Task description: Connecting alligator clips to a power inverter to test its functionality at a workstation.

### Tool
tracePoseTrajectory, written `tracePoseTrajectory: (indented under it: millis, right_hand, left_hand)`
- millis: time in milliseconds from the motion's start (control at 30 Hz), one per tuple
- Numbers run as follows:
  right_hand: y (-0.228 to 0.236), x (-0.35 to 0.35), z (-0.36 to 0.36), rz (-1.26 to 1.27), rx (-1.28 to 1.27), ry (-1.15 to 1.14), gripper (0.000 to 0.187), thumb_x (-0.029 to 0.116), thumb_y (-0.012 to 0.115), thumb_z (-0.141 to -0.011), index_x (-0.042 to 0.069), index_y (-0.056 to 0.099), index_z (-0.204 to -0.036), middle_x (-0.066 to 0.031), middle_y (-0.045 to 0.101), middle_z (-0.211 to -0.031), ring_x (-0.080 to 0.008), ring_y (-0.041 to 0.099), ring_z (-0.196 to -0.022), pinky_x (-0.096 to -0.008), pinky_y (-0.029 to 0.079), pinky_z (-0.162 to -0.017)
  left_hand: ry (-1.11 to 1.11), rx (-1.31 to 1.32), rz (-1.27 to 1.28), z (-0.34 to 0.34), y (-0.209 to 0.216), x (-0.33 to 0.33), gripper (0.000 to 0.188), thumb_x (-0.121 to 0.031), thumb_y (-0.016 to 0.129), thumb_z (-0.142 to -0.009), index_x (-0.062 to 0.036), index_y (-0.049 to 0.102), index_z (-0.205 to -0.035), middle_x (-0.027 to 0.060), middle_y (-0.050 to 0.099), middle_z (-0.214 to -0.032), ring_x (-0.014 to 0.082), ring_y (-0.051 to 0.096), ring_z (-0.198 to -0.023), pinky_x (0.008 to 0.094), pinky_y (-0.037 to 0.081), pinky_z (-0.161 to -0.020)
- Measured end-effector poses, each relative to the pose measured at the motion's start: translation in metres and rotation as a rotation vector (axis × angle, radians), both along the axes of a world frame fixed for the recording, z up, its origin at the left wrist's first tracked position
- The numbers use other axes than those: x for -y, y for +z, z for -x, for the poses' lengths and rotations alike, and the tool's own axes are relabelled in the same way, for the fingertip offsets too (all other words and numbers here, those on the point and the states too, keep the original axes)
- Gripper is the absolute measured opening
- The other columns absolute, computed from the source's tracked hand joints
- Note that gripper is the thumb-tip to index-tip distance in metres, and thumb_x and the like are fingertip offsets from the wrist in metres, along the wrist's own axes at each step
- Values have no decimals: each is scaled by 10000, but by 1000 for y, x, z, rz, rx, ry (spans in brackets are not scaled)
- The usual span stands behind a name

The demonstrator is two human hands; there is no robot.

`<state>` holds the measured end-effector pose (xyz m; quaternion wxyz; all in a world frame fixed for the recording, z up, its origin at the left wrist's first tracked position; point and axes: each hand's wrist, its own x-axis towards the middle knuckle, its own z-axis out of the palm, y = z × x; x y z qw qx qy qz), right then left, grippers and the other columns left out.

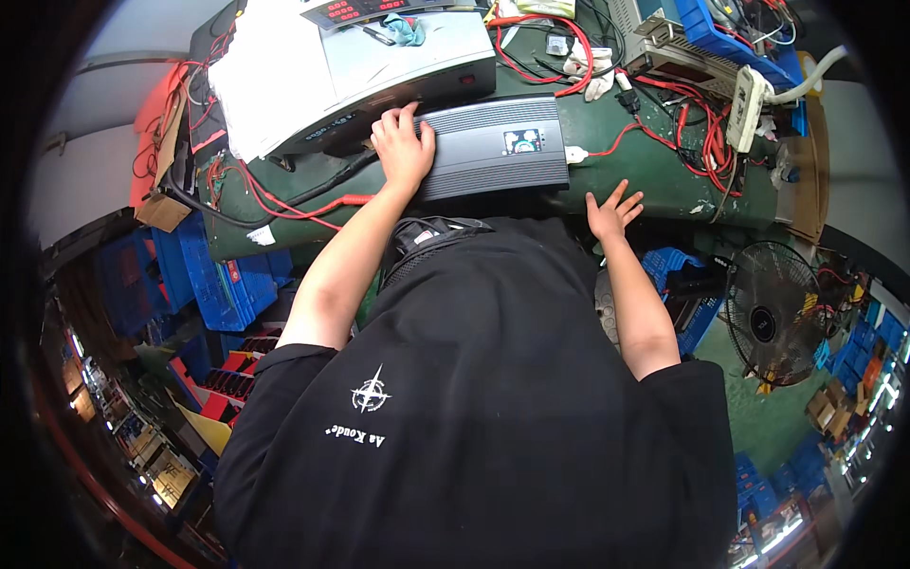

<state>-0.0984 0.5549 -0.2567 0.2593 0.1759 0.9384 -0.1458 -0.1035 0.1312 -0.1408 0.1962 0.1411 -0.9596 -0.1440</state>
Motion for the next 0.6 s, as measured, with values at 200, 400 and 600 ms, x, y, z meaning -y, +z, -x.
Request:
tracePoseTrajectory:
  millis: [200, 400, 600]
  right_hand:
    - [1, 1, -1, 0, -5, -4, 1112, 684, 551, -978, 183, -128, -1702, -316, -250, -1705, -579, -169, -1565, -587, 6, -1296]
    - [0, 1, 0, -2, -13, -3, 1108, 677, 554, -981, 181, -125, -1702, -316, -252, -1705, -576, -174, -1565, -587, 1, -1296]
    - [2, 2, 0, 1, -13, -1, 1106, 675, 556, -982, 182, -122, -1703, -313, -251, -1706, -575, -173, -1566, -593, 5, -1296]
  left_hand:
    - [23, -60, -30, 2, -1, 1, 384, -259, 683, -889, -64, 667, -1219, 154, 618, -1192, 365, 550, -1132, 496, 444, -998]
    - [3, -53, -28, 2, -3, 2, 375, -252, 685, -887, -81, 661, -1219, 160, 615, -1198, 375, 548, -1130, 501, 444, -993]
    - [-1, -45, -22, 1, -5, 4, 338, -248, 681, -885, -86, 664, -1181, 162, 615, -1202, 378, 550, -1122, 503, 444, -990]
